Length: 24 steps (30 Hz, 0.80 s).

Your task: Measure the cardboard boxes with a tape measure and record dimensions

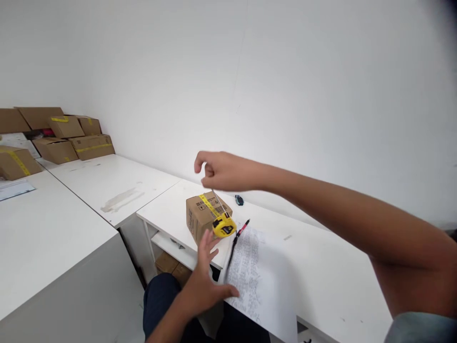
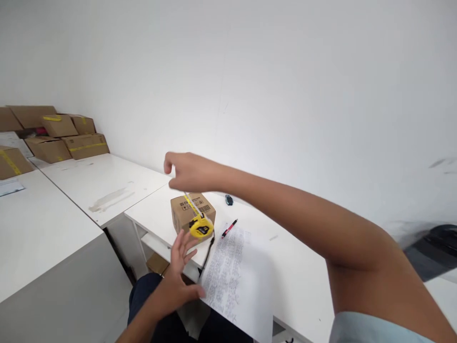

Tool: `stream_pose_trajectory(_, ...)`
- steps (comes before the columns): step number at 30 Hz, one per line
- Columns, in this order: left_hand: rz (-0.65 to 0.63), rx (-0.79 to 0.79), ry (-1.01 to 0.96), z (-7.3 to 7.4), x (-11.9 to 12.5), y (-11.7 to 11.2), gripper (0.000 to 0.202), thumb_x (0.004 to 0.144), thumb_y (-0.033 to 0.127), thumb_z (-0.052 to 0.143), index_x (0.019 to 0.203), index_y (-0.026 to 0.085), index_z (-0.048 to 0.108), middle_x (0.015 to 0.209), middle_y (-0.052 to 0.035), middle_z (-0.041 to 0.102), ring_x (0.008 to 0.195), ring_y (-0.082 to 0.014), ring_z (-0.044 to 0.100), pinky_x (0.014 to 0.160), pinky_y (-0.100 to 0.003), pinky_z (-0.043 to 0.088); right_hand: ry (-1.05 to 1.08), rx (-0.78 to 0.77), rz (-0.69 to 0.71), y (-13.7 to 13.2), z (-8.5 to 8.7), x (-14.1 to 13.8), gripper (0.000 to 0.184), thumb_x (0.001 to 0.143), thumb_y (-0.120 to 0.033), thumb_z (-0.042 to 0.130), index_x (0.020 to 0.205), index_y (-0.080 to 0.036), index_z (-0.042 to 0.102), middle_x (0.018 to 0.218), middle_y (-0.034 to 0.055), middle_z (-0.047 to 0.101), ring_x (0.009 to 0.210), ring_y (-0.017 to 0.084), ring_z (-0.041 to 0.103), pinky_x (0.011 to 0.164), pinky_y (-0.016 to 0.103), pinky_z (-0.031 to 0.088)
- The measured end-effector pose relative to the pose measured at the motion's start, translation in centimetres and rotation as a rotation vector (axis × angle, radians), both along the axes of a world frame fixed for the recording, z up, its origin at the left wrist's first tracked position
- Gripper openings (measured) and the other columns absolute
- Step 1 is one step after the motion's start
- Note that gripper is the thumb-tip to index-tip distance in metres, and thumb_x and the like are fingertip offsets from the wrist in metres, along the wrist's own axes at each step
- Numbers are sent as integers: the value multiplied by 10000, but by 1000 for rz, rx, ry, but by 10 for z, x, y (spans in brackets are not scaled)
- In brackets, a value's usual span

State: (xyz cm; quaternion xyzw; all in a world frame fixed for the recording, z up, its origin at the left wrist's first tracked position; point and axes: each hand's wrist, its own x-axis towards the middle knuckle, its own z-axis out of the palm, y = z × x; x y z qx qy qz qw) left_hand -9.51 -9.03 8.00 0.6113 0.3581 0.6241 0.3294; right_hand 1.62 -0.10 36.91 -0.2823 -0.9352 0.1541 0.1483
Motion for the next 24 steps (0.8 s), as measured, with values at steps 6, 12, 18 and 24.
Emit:
stream_pose_trajectory(6, 534, 250, 2, 6, 10, 14, 1132, 639, 411, 857, 1512, 281, 148, 1570, -190, 242, 1434, -357, 288, 1134, -558, 323, -121, 266, 116, -52, 9, 1, 289, 791, -100, 530, 1064, -197, 531, 716, 4, 612, 624, 154, 518, 562, 255, 293)
stream_pose_trajectory(12, 695, 100, 251, 15, -47, 3, 504, 773, 384, 745, 1208, 216, 554, 1063, -89, 708, 1001, -240, 688, 918, -432, 549, 109, 161, 110, -59, 46, 29, 214, 785, -67, 613, 943, -200, 558, 611, -57, 528, 548, 100, 461, 531, 238, 295)
stream_pose_trajectory(18, 853, -83, 446, -32, -139, -4, 718, 697, 522, 746, 1294, 210, 498, 999, -86, 720, 942, -283, 686, 874, -456, 528, 616, -46, 8, 46, 52, 98, 128, 792, -83, 673, 847, -176, 604, 589, -69, 488, 530, 64, 479, 563, 233, 360)
stream_pose_trajectory(24, 1018, -212, 682, -101, -265, -74, 451, 587, 627, 709, 854, 264, 688, 834, -70, 733, 800, -332, 671, 790, -423, 505, 792, -304, -172, 119, 11, 163, 110, 761, -137, 713, 780, -177, 613, 617, -34, 562, 532, 78, 510, 560, 291, 388)
